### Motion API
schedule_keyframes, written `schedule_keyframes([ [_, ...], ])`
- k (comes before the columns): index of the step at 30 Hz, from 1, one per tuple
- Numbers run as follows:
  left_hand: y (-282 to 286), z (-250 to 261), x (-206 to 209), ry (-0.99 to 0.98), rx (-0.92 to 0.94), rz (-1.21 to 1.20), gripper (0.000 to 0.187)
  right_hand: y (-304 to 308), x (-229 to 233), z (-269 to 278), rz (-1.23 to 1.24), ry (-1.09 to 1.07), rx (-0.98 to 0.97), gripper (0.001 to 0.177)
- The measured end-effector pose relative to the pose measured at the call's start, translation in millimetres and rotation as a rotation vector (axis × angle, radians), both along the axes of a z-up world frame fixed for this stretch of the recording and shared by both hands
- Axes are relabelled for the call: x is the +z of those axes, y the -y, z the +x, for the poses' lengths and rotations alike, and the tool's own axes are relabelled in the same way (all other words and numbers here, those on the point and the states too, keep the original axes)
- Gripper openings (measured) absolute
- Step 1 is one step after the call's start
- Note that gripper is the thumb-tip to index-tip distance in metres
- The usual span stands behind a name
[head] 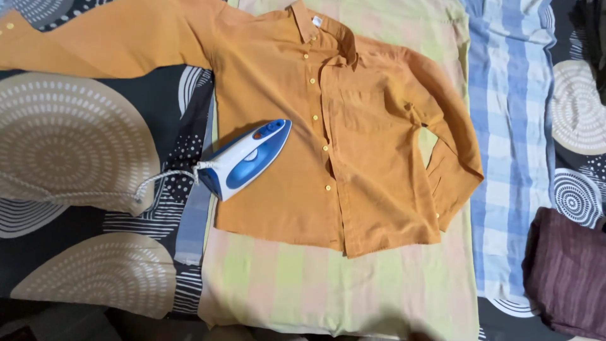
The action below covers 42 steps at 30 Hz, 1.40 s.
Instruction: Ironing a yellow button-down shirt on a bed and then buttoning it.
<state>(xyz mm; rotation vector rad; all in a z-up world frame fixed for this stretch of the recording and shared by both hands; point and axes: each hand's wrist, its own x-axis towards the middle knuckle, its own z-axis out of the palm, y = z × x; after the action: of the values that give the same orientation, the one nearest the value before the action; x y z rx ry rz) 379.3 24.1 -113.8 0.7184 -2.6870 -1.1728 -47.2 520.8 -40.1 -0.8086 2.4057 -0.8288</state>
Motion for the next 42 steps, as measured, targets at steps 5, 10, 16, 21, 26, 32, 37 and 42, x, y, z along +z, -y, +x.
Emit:
schedule_keyframes([
  [5,33,-301,115,-0.034,0.018,-0.016,0.034,261,76,-134,-0.006,0.006,0.018,0.024],
  [10,5,-470,84,-0.218,0.047,0.156,0.019,348,33,-180,0.214,-0.21,0.093,0.033],
  [16,-22,-502,64,-0.169,0.088,-0.172,0.018,347,7,-171,0.497,-0.387,0.069,0.03],
  [21,-28,-499,82,-0.251,0.128,-0.298,0.019,338,26,-162,0.393,-0.373,0.063,0.028],
  [26,-19,-505,57,-0.245,0.092,-0.299,0.013,319,-2,-187,0.061,-0.514,0.088,0.018],
  [32,-4,-519,24,-0.238,0.061,0.043,0.018,336,1,-194,-0.429,0.013,-0.008,0.015],
  [37,0,-522,6,-0.232,0.09,0.196,0.018,348,15,-150,-0.349,0.374,-0.191,0.019],
  [42,7,-518,2,-0.256,0.083,0.317,0.024,352,-32,-172,-0.58,0.454,-0.124,0.014],
])
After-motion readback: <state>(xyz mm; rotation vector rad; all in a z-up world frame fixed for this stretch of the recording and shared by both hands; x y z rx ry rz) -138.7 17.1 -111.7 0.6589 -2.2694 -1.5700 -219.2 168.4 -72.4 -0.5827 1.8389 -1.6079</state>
